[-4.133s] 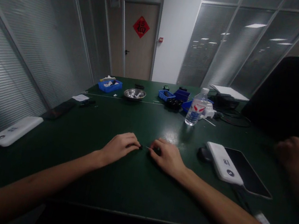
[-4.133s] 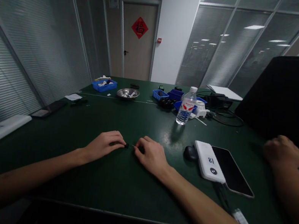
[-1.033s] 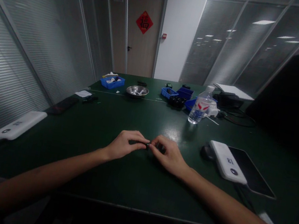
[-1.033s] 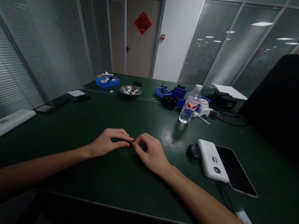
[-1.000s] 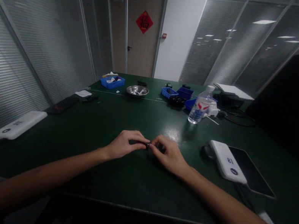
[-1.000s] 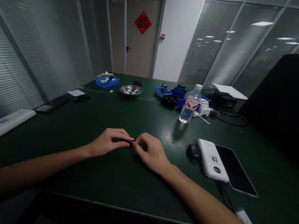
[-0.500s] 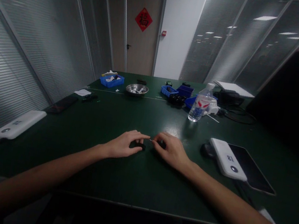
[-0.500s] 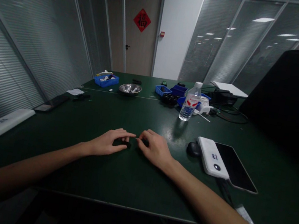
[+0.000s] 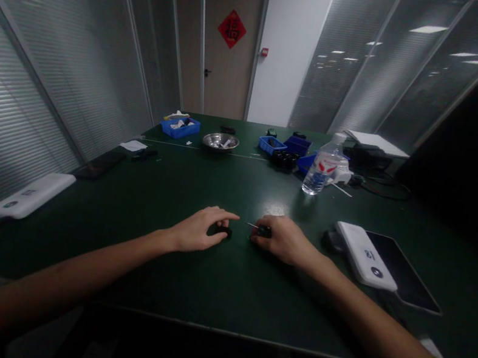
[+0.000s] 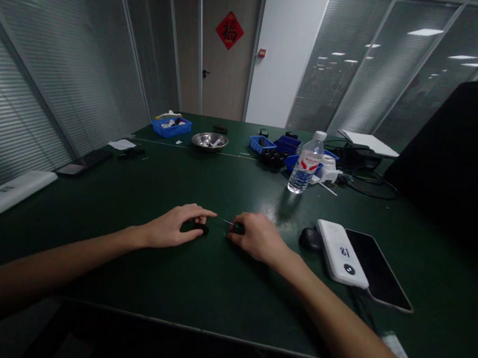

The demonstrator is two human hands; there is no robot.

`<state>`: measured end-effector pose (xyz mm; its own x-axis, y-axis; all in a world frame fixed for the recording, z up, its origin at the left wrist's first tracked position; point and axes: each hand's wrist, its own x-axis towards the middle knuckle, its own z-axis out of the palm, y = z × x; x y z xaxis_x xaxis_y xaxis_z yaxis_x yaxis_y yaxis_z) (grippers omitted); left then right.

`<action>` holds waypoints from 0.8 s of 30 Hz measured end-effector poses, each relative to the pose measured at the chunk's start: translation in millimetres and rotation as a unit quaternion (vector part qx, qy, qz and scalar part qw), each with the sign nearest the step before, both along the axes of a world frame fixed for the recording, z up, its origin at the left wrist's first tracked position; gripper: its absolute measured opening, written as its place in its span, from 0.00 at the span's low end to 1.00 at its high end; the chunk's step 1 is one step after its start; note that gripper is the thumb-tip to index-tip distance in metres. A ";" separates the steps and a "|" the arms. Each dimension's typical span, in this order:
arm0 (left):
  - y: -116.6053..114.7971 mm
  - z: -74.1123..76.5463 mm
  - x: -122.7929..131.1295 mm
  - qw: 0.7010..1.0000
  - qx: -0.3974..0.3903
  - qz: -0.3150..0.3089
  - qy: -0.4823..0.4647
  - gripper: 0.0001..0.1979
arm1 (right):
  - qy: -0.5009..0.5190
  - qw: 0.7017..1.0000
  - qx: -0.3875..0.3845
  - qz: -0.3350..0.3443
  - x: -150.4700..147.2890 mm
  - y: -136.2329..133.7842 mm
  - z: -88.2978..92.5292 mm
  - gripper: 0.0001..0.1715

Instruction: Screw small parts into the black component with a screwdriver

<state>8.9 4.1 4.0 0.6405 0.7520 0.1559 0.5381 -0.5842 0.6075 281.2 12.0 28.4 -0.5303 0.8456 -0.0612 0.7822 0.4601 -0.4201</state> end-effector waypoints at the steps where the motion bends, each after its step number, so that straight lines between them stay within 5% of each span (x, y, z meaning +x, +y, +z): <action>1: 0.0 0.2 -0.1 1.000 0.001 -0.002 0.002 0.24 | 0.000 1.000 -0.001 -0.001 -1.0 -0.4 -1.0 0.13; 10: -0.4 -0.8 -0.3 1.000 0.001 -0.002 -0.014 0.24 | 0.066 0.992 0.105 -0.003 -11.2 -4.9 -24.9 0.09; 16: -0.8 1.1 -2.1 0.999 -0.012 -0.023 -0.032 0.10 | 0.116 0.990 0.086 0.001 -15.8 -6.4 -27.8 0.08; 24: -13.5 -0.7 21.7 0.998 0.040 -0.021 -0.032 0.08 | 0.213 0.971 0.090 -0.061 -16.6 -3.3 -25.8 0.11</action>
<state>30.6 -9.5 3.3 0.6575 0.7085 0.2563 0.4744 -0.6535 0.5898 264.6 8.7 2.6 -0.3698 0.8806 0.2962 0.6092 0.4705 -0.6383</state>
